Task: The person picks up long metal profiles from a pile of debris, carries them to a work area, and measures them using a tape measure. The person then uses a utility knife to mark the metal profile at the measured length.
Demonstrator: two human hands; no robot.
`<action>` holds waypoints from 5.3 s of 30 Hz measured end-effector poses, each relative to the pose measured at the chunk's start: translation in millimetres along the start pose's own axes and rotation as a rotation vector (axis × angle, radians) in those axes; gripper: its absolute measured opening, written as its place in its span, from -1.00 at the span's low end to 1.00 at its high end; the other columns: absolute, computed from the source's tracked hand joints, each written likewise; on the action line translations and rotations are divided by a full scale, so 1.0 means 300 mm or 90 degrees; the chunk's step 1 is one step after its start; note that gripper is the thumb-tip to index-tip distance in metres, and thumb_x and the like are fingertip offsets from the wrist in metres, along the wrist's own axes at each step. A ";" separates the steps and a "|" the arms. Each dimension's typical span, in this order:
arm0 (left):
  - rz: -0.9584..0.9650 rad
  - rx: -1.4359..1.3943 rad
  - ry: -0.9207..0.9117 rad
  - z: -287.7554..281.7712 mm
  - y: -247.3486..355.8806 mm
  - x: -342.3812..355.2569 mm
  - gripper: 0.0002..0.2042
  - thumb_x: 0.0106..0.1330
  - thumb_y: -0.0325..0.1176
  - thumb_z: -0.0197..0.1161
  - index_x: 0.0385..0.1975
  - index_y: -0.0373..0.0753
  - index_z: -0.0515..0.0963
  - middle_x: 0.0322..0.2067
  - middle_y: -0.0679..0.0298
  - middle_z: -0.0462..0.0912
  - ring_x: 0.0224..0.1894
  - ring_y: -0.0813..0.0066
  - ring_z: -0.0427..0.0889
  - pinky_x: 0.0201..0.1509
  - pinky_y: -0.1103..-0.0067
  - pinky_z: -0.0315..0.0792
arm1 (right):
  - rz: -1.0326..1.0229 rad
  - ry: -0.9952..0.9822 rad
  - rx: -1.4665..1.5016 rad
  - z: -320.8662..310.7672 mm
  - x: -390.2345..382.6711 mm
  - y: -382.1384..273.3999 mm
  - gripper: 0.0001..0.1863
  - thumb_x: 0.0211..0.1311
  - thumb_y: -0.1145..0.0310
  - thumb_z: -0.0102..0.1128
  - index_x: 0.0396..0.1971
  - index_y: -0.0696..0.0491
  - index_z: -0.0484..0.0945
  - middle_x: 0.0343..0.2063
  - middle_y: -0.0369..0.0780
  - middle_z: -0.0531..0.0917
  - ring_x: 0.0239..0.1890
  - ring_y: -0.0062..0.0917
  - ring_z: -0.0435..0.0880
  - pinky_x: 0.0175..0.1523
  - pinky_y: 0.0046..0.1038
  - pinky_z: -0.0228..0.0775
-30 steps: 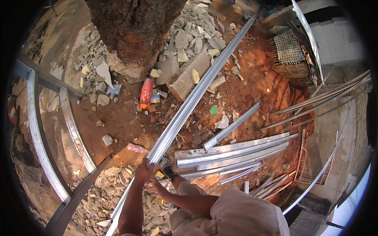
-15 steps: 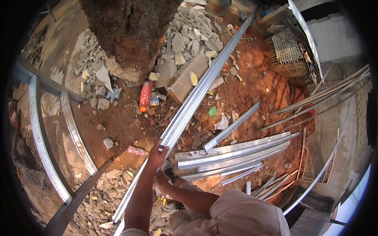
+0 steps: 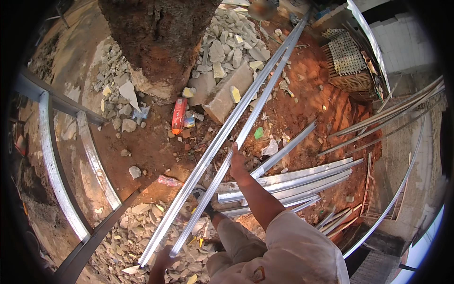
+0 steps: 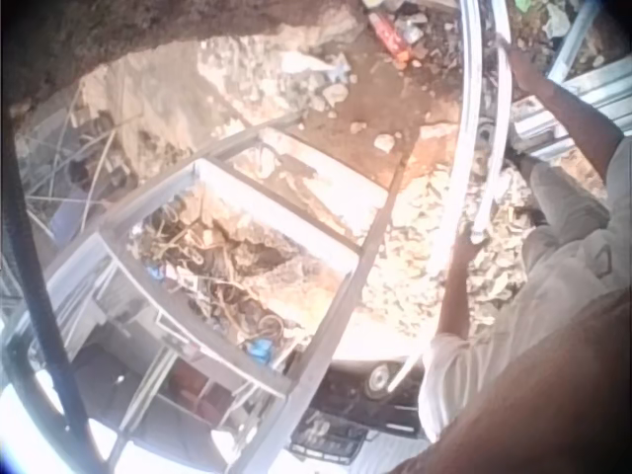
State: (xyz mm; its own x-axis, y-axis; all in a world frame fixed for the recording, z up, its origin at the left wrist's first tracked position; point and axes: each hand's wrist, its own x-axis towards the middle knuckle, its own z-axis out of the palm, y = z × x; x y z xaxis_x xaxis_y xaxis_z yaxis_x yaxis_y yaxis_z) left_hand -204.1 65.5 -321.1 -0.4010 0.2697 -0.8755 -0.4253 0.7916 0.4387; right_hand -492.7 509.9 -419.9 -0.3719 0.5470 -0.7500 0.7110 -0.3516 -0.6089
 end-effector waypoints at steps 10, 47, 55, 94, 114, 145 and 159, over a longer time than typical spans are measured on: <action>0.069 -0.016 0.104 -0.096 0.460 0.155 -0.51 0.04 -0.20 0.33 -0.02 -0.25 0.43 -0.38 -0.09 0.64 -0.26 -0.06 0.65 -0.19 0.22 0.52 | -0.150 -0.115 0.068 -0.084 -0.070 0.104 -0.33 0.34 -0.03 0.05 0.30 0.02 0.17 0.07 -0.17 0.46 0.05 -0.37 0.45 0.04 -0.31 0.41; 0.095 -0.021 0.143 -0.129 0.469 0.095 -0.51 0.11 -0.23 0.32 0.05 -0.19 0.42 -0.30 -0.08 0.64 -0.22 -0.05 0.64 -0.16 0.23 0.51 | -0.084 -0.043 0.024 0.037 -0.177 -0.191 -0.24 0.37 -0.07 -0.05 0.35 0.19 0.06 0.26 -0.01 0.30 0.28 -0.20 0.28 0.33 -0.25 0.09; 0.124 0.058 0.192 -0.119 0.454 0.150 -0.41 0.11 -0.15 0.35 0.13 -0.23 0.37 -0.25 -0.12 0.64 -0.18 -0.06 0.64 -0.12 0.23 0.52 | -0.110 -0.049 -0.008 0.028 -0.055 -0.188 -0.21 0.37 -0.09 -0.06 0.34 0.22 0.05 0.29 0.00 0.25 0.30 -0.18 0.25 0.33 -0.22 0.09; 0.050 -0.005 0.137 -0.040 0.352 0.444 -0.39 0.09 -0.14 0.34 0.17 -0.11 0.33 -0.20 -0.07 0.63 -0.12 -0.01 0.63 -0.04 0.24 0.49 | 0.009 -0.192 -0.067 0.062 -0.143 0.218 -0.37 0.29 0.10 0.17 0.23 0.08 0.17 0.13 -0.09 0.37 0.06 -0.25 0.49 -0.01 -0.12 0.56; -0.018 0.136 0.437 0.167 0.127 0.739 -0.35 0.00 -0.39 0.30 0.20 -0.10 0.30 -0.01 0.01 0.38 0.07 0.04 0.42 0.14 0.28 0.38 | 0.061 -0.151 -0.230 0.267 -0.011 0.446 -0.48 0.40 0.12 -0.01 0.22 0.10 0.24 0.13 -0.10 0.38 0.12 -0.24 0.46 0.06 -0.22 0.63; -0.176 -0.281 0.450 0.688 -0.166 0.027 -0.39 0.16 -0.20 0.25 0.26 -0.09 0.26 0.19 0.00 0.31 0.28 0.00 0.24 0.33 0.22 0.18 | -0.442 -0.520 -0.978 -0.125 -0.457 0.788 -0.28 0.15 0.17 0.20 0.27 0.15 0.21 0.16 0.12 0.40 0.21 -0.07 0.40 0.28 -0.24 0.21; -0.325 -0.739 0.277 1.296 -0.166 -0.254 -0.42 0.20 -0.06 0.23 0.19 -0.18 0.34 0.17 -0.07 0.37 0.19 -0.04 0.37 0.25 0.29 0.30 | -0.600 -0.631 -1.220 -0.230 -0.428 1.014 -0.61 0.06 0.24 0.30 -0.15 0.13 0.50 -0.60 -0.12 0.60 -0.44 -0.24 0.62 -0.22 -0.26 0.43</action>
State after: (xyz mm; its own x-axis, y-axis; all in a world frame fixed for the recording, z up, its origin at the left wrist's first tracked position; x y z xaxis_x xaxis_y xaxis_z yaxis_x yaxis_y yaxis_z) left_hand 163.0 218.6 -354.9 -0.1229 -0.2813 -0.9517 -0.9548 -0.2279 0.1907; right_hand -187.4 385.2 -491.1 -0.4534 -0.5232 -0.7216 -0.4372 0.8360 -0.3314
